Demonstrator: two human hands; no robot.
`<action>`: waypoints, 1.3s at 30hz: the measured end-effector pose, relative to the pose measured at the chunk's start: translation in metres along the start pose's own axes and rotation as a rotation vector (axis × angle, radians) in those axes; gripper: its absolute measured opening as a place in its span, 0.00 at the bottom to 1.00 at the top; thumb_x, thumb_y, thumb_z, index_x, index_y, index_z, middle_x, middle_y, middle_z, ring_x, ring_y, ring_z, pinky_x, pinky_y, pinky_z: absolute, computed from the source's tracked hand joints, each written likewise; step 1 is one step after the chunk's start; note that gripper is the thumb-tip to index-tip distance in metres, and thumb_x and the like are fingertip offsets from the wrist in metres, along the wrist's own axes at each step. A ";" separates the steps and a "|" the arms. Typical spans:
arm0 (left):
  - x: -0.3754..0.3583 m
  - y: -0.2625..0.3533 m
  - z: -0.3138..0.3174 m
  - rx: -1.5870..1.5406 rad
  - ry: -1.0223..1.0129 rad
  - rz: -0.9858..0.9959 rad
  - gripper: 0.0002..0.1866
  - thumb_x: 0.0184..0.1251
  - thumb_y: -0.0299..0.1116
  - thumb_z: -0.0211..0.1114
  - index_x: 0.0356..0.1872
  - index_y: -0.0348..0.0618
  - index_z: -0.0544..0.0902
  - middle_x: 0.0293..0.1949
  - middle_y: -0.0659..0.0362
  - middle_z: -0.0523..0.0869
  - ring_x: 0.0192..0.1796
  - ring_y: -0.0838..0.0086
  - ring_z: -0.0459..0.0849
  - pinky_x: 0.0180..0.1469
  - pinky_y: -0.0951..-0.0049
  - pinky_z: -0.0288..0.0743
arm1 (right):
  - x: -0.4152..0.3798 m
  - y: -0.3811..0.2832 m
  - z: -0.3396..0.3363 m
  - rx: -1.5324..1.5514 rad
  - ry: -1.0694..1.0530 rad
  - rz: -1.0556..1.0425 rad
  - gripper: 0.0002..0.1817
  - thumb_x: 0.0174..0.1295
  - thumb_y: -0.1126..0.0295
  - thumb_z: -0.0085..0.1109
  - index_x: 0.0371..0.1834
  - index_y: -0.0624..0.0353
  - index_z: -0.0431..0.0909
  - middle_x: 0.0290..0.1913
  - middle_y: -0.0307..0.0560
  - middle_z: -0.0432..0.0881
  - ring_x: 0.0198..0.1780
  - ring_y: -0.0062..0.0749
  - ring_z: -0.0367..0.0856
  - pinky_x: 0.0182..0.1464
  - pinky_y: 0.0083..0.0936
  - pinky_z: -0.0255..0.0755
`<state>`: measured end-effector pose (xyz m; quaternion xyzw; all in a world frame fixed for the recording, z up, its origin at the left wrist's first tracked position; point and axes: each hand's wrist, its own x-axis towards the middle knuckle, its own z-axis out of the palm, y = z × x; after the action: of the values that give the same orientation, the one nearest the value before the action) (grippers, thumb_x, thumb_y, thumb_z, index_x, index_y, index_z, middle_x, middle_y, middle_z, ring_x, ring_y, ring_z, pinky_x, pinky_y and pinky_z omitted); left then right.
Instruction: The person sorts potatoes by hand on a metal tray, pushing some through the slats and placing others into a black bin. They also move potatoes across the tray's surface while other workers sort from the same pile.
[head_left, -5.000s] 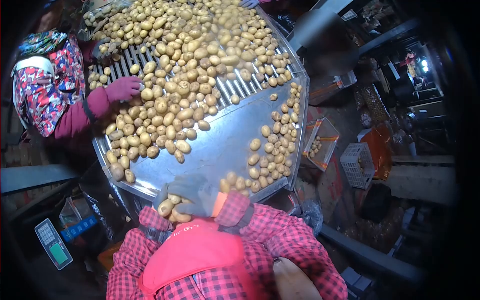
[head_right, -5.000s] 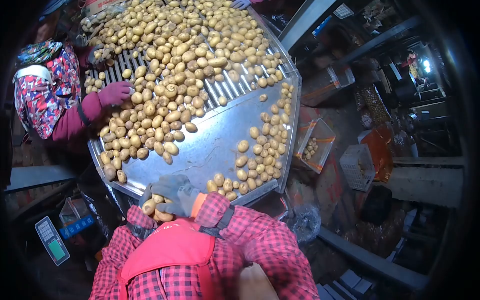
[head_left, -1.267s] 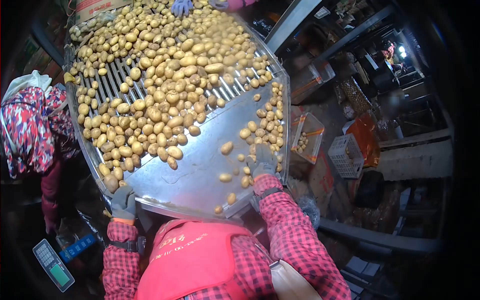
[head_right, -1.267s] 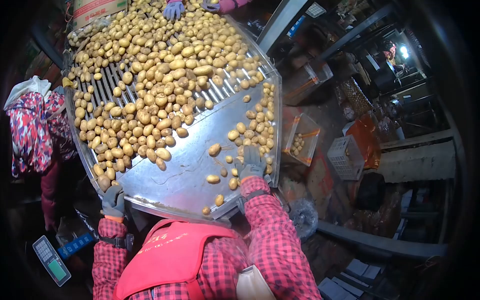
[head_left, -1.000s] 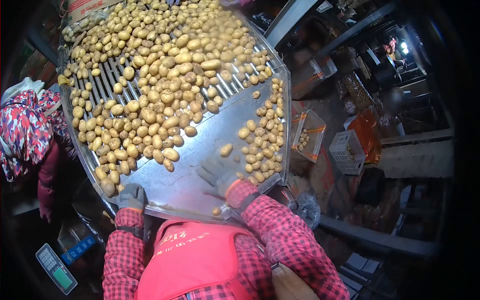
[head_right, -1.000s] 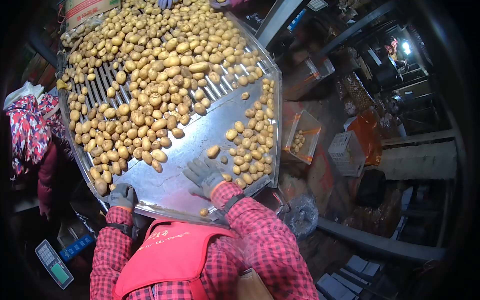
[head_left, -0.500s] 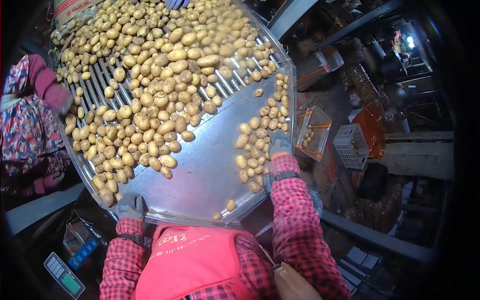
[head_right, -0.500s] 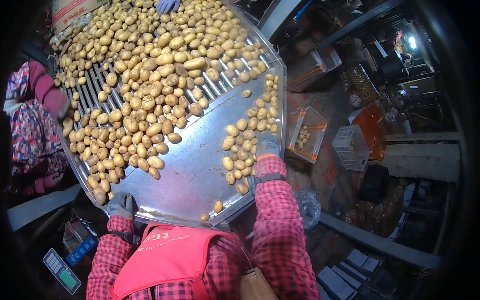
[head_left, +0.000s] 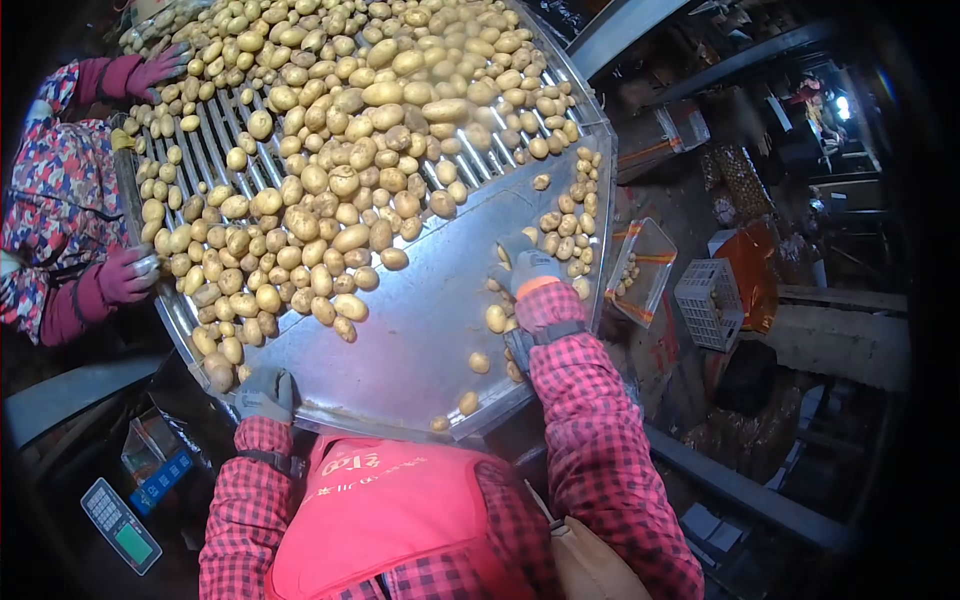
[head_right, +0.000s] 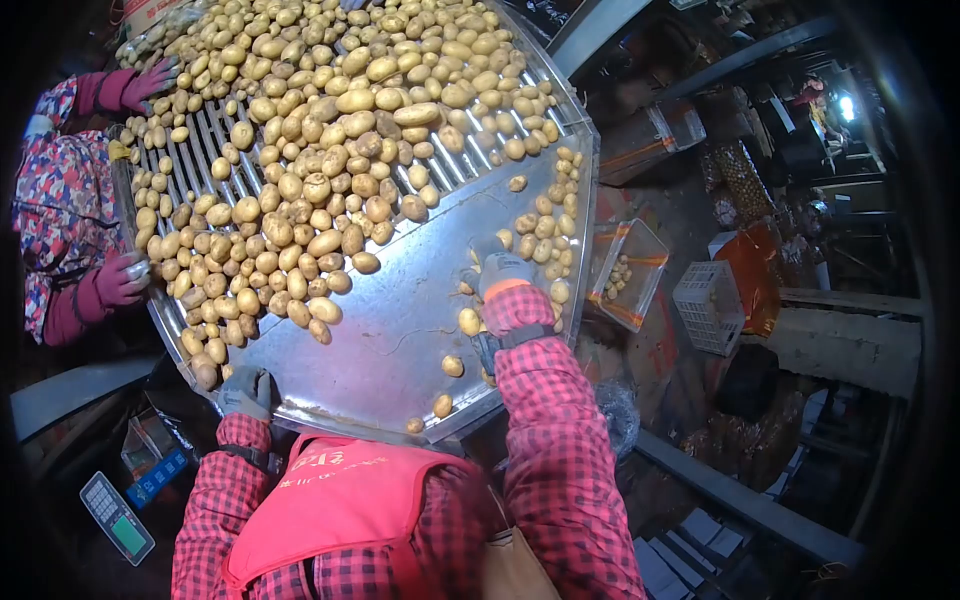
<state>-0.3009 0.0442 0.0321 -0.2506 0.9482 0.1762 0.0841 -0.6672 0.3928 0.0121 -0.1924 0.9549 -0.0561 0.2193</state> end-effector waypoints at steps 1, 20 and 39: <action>-0.001 -0.001 0.000 -0.010 0.001 -0.002 0.10 0.70 0.39 0.61 0.38 0.45 0.85 0.38 0.49 0.85 0.41 0.50 0.84 0.47 0.53 0.77 | 0.001 0.000 0.004 -0.015 -0.019 -0.029 0.27 0.62 0.51 0.64 0.62 0.49 0.77 0.57 0.57 0.83 0.56 0.55 0.83 0.56 0.45 0.77; -0.001 0.001 0.037 -1.047 0.133 -0.143 0.12 0.72 0.38 0.65 0.40 0.39 0.86 0.33 0.58 0.85 0.35 0.72 0.83 0.41 0.73 0.79 | -0.082 -0.032 0.027 0.436 0.157 0.051 0.29 0.49 0.45 0.71 0.52 0.49 0.87 0.57 0.57 0.84 0.60 0.51 0.82 0.62 0.40 0.75; -0.047 0.077 0.040 -2.202 -1.039 -0.548 0.37 0.73 0.60 0.54 0.64 0.32 0.70 0.59 0.46 0.78 0.50 0.58 0.83 0.52 0.60 0.79 | -0.198 -0.145 0.044 0.737 0.002 -0.616 0.36 0.55 0.50 0.72 0.65 0.58 0.77 0.63 0.58 0.79 0.65 0.53 0.77 0.69 0.42 0.68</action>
<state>-0.2959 0.1425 0.0296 -0.2777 0.0680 0.9307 0.2281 -0.4336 0.3362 0.0791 -0.3758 0.7701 -0.4533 0.2453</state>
